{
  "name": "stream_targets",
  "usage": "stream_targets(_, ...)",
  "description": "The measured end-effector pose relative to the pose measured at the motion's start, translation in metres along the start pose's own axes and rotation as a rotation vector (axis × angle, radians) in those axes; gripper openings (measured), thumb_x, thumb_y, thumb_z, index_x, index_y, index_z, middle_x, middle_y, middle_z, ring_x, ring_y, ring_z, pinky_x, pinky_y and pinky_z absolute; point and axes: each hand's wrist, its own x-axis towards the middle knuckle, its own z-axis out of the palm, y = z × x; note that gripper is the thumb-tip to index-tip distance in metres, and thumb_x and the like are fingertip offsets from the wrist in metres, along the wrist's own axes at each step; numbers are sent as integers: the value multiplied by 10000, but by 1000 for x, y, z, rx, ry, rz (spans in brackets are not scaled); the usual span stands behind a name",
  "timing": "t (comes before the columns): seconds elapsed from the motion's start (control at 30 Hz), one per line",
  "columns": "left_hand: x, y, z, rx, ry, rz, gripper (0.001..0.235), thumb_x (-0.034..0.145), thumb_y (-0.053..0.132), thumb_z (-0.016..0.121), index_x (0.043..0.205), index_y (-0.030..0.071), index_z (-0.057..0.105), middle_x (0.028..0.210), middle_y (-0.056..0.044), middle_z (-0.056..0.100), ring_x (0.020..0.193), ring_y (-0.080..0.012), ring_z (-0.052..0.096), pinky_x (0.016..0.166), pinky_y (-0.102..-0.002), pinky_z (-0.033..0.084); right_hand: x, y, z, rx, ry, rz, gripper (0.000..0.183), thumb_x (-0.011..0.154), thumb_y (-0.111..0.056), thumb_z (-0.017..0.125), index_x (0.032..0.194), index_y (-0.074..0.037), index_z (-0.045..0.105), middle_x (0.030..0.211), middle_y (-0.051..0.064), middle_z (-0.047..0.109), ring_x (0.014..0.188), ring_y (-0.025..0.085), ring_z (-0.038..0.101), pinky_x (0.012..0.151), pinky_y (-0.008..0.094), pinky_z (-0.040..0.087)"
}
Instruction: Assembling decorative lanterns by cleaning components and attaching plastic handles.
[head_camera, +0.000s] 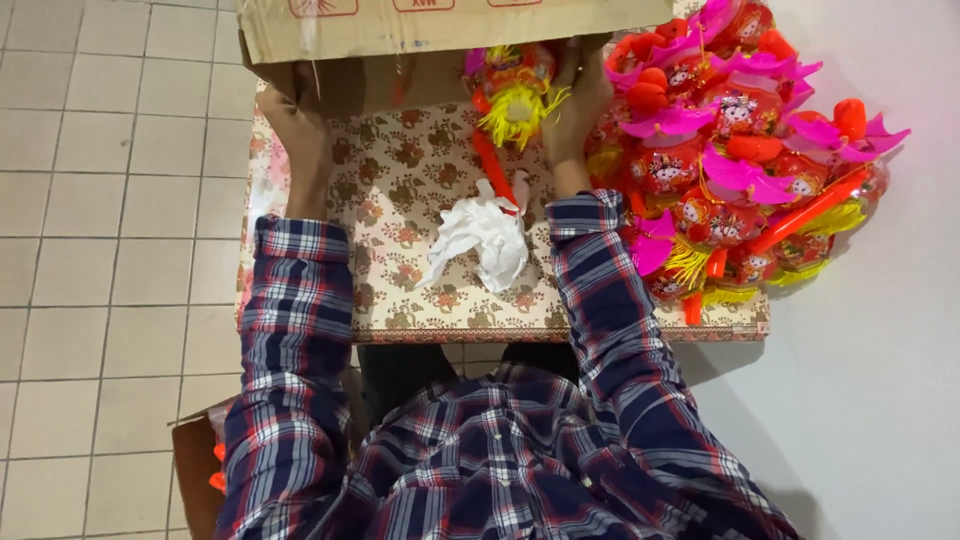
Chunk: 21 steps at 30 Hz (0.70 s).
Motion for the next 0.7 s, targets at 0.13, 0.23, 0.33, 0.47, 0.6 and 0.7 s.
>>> stream_targets(0.13,-1,41,0,-87,-16,23,476,1062,435,612,743,130,436,762,15,501,691,-138,464,560,-291,376,-6,14,18,433,182,566,283,954,-331,608,774,-132,695,648,-30,632,571,109,623,495,291,531)
stream_targets(0.23,1,17,-2,-83,11,75,496,1025,184,695,666,139,356,627,38,366,592,-111,305,512,-320,247,-10,12,13,28,112,256,266,1021,-304,557,1033,-70,681,819,28,716,718,135,668,607,298,547)
stream_targets(0.33,3,51,4,-120,-18,148,134,963,35,610,856,44,530,859,-48,546,795,-173,473,636,-329,441,-10,-2,8,62,118,244,256,1049,-253,511,1065,-71,691,746,20,640,630,128,516,592,326,428)
stream_targets(0.47,0,27,3,-99,-33,40,378,1020,16,589,674,95,460,640,-1,508,583,-129,477,460,-276,385,-3,-7,8,24,93,191,237,1043,-256,537,1152,-102,681,950,59,774,830,188,752,720,336,653)
stream_targets(0.6,5,26,3,-58,-17,66,511,1074,471,588,727,127,437,668,18,457,601,-128,419,524,-296,337,5,-21,8,145,57,222,388,1041,-419,476,1057,-104,701,880,21,732,735,149,714,617,288,581)
stream_targets(0.7,7,26,0,-26,-8,59,504,1069,513,563,763,124,467,695,13,467,615,-134,434,535,-297,360,8,-21,11,90,60,180,479,1038,-507,440,1097,-118,715,934,22,752,830,173,720,715,319,561)
